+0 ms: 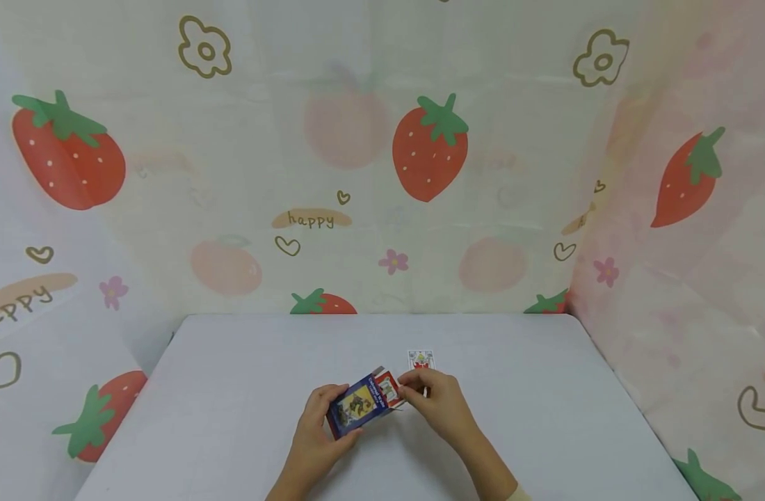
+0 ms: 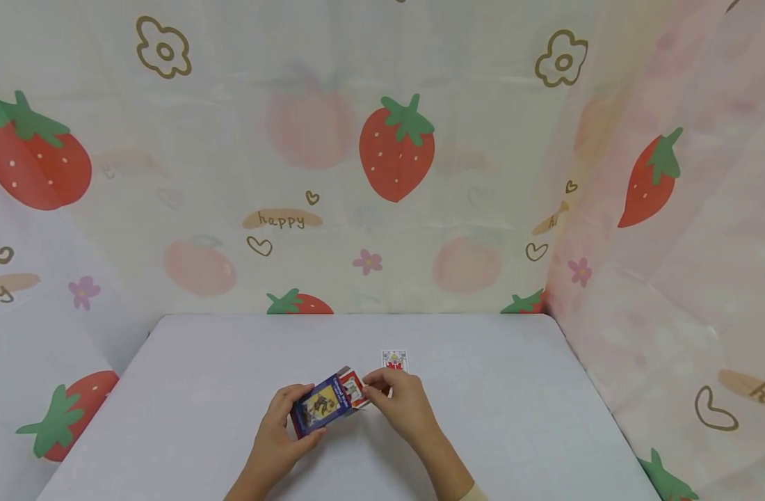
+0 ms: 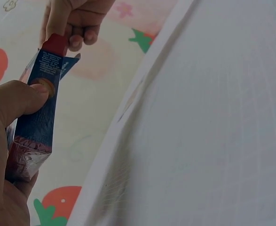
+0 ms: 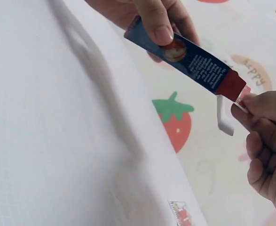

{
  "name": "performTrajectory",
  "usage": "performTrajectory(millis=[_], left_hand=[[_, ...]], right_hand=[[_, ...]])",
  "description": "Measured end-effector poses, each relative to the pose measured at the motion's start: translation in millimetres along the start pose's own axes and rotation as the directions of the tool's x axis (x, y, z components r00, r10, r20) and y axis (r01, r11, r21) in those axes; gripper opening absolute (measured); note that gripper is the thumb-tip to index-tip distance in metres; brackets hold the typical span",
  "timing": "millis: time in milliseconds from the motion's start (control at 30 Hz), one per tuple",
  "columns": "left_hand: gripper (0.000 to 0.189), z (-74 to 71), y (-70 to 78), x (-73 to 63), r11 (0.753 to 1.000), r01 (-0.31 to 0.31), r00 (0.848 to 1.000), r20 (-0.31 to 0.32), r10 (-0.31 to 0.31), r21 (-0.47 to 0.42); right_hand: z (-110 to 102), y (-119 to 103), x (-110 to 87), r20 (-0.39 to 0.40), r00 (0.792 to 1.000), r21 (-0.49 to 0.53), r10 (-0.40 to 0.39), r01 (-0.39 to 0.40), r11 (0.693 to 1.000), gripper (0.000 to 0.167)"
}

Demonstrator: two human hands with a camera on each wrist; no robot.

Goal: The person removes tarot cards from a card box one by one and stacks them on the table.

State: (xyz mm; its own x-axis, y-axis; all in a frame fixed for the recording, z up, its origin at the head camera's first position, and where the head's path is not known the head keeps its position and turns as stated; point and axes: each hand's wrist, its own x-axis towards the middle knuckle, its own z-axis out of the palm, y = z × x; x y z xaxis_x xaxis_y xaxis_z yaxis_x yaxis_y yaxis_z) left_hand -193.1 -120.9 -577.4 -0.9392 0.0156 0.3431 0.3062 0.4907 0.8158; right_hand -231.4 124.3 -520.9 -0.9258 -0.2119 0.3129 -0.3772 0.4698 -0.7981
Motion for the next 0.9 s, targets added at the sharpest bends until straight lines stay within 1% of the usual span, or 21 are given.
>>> performTrajectory(millis=[167, 300, 567, 833, 900], left_hand=[[0.081, -0.3, 0.0, -0.4, 1.000, 0.002, 1.000, 0.003, -0.002, 0.002], [0.080, -0.3, 0.3, -0.8, 1.000, 0.003, 1.000, 0.004, -0.002, -0.009], [0.079, -0.2, 1.4, -0.7, 1.000, 0.011, 1.000, 0.011, -0.011, -0.015], [0.079, 0.0, 2.2, -1.4, 1.000, -0.002, 1.000, 0.004, 0.002, -0.015], [0.078, 0.0, 3.1, -1.5, 1.000, 0.004, 1.000, 0.006, -0.004, -0.019]], right_hand=[[-3, 1, 1.7, -0.039, 0.999, 0.001, -0.005, 0.005, 1.000, 0.011], [-5, 1, 2.9, -0.050, 0.999, 0.003, 0.014, -0.014, 1.000, 0.013], [-11, 0, 3.5, -0.081, 0.997, 0.020, 0.014, -0.013, 1.000, 0.014], [-16, 1, 3.3, -0.126, 0.991, 0.009, -0.041, 0.043, 0.999, 0.012], [-18, 2, 4.1, -0.133, 0.990, 0.008, -0.048, 0.049, 0.999, 0.012]])
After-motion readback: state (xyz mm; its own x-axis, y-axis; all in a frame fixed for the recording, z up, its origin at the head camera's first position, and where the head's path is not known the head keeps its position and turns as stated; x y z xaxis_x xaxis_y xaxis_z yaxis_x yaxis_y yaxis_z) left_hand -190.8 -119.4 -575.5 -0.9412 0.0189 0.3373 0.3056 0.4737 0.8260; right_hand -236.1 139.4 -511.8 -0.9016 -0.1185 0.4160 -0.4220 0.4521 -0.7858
